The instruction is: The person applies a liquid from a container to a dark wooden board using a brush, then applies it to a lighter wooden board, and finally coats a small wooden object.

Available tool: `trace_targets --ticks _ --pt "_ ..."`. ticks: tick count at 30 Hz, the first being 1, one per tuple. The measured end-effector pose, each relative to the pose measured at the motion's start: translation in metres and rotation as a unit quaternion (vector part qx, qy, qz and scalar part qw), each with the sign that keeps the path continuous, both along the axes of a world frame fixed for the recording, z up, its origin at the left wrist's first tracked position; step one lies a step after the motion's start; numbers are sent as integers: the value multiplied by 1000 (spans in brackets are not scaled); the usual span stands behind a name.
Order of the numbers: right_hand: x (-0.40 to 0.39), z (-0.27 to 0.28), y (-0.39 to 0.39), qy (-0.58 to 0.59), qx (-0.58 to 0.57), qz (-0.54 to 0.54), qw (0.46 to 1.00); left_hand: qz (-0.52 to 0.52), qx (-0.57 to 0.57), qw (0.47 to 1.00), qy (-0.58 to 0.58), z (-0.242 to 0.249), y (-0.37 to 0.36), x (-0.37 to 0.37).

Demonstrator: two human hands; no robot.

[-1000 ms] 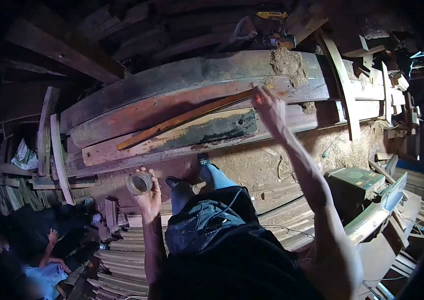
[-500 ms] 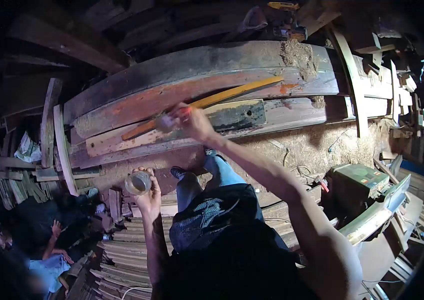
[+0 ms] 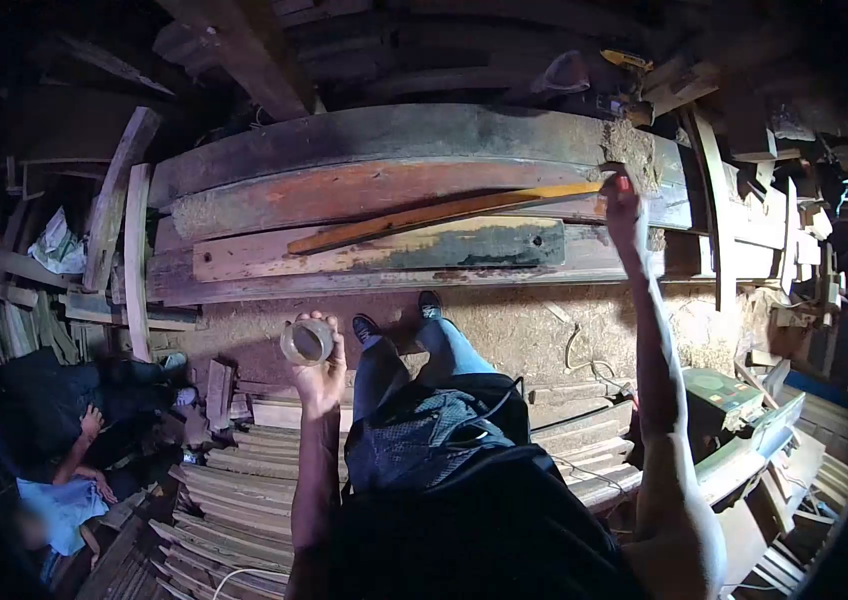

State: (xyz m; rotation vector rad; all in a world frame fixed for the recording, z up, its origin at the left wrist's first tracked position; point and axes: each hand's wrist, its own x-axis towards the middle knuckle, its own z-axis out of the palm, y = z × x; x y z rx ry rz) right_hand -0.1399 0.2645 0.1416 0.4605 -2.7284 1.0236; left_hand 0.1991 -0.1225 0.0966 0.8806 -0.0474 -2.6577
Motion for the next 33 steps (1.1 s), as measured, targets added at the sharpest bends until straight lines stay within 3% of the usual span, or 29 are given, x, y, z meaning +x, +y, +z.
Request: trace_targets --ticks 1,2,3,4,6,7,8,10,15,19,20,22,24,28,30,33 --pt "8 8 -21 -47 50 -12 998 0 -1 1000 -2 0 -3 1" --pt "14 11 -47 -17 27 45 998 2 -1 1000 -2 -1 -7 0" --pt "9 -17 -59 116 86 113 983 0 1 1000 -4 -6 -14 4" --pt "30 9 -92 -5 75 176 982 2 3 1000 -3 -7 -18 7" --pt "37 -28 -127 43 99 286 952 -1 -3 999 38 -7 -26 11" --pt "46 -39 -146 -94 129 246 956 1 -9 1000 30 -4 -29 12" --pt "52 -47 -163 -96 130 251 954 7 -8 1000 27 -1 -33 14" --pt "61 -59 -191 0 238 312 920 2 -37 999 -3 3 -38 19" --pt "56 -92 -223 55 353 323 877 -5 -57 997 60 -4 -51 32" --pt "43 -138 -211 148 350 348 857 26 -70 996 37 -7 -53 44" --pt "43 -134 -215 149 348 353 856 27 -70 997 11 -8 -56 47" --pt "43 -116 -218 42 408 366 836 27 -70 997 -16 -8 -57 51" --pt "48 -92 -219 32 403 384 830 34 -65 997 -13 -5 -55 51" --pt "55 -88 -215 51 367 354 859 36 -63 997 -41 -8 -48 53" --pt "58 -96 -213 155 349 327 864 37 -76 993 -77 -8 -43 49" --pt "65 -112 -212 170 359 329 856 23 -57 998 5 -16 -39 49"
